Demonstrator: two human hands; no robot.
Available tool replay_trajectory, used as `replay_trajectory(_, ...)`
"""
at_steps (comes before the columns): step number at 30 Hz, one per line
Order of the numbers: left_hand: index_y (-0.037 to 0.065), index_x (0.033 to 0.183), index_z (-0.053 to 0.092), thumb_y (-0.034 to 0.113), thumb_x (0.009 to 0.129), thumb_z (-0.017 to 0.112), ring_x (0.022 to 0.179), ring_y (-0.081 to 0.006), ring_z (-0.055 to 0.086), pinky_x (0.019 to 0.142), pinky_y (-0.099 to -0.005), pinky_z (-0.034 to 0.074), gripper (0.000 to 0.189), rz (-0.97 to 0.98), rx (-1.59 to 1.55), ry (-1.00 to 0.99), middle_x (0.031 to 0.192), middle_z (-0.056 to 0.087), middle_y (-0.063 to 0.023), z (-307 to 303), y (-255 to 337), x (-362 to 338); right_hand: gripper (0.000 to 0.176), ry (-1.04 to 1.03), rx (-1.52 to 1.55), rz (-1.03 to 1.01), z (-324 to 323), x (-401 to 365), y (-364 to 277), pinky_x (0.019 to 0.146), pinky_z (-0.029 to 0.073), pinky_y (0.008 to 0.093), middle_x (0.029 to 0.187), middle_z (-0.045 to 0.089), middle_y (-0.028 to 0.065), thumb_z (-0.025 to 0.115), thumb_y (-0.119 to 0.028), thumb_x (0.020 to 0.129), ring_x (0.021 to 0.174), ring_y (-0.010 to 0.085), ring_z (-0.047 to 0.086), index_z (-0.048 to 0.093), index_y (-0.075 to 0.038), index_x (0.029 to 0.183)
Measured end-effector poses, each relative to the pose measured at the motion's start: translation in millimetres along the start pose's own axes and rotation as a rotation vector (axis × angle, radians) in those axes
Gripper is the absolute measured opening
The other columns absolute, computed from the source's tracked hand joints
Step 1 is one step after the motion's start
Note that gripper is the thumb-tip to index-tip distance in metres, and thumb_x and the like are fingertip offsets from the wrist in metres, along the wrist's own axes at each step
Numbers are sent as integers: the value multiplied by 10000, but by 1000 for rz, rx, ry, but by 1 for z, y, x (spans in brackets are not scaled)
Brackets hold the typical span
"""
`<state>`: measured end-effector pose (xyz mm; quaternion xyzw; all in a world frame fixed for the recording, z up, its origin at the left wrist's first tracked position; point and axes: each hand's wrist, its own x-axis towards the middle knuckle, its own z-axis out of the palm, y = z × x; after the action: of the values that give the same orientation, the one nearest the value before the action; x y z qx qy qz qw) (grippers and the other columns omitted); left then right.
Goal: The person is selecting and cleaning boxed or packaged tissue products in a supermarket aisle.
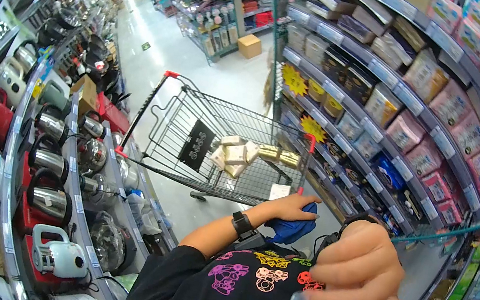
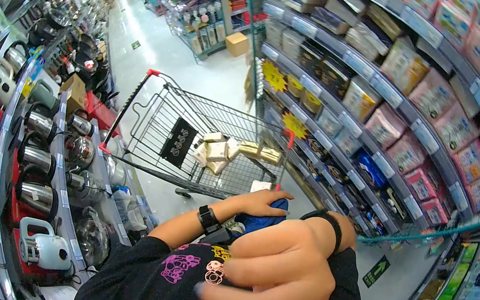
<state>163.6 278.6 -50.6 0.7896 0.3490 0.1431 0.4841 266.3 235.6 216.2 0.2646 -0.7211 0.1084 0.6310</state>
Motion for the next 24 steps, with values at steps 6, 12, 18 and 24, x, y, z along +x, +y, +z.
replay_trajectory(6, 52, 1198, 499, 368, 864, 528, 1062, -270, 553, 897, -379, 433, 461, -27, -242, 496, 1172, 561, -162, -25, -98, -41, 499, -346, -469, 521, 38, -126, 58, 626, 482, 378, 906, 587, 126, 707, -193, 662, 711, 290, 576, 512, -70, 1104)
replay_trajectory(12, 33, 1259, 427, 589, 912, 231, 1086, -287, 531, 946, -429, 415, 685, -210, -1688, 696, 1223, 519, -134, -51, -97, -78, 639, -810, -538, 1015, 82, -276, 54, 979, 300, 531, 1292, 395, 152, 671, -393, 724, 1197, 389, 348, 439, -218, 1294)
replay_trajectory(18, 28, 1314, 370, 596, 911, 260, 1098, -290, 517, 880, -410, 430, 705, -581, -1303, 662, 1247, 503, -154, -18, -150, -77, 501, -697, -274, 1387, 56, -372, 38, 904, 429, 435, 1212, 465, 135, 633, -270, 766, 1078, 352, 473, 490, -225, 1244)
replay_trajectory(24, 69, 1132, 576, 481, 890, 403, 1034, -315, 548, 946, -515, 327, 508, -596, 449, 604, 1117, 593, -150, -27, -134, -77, 424, -618, -253, 1581, 40, -451, 15, 864, 456, 401, 1044, 584, 165, 585, -196, 736, 989, 343, 557, 557, -116, 1152)
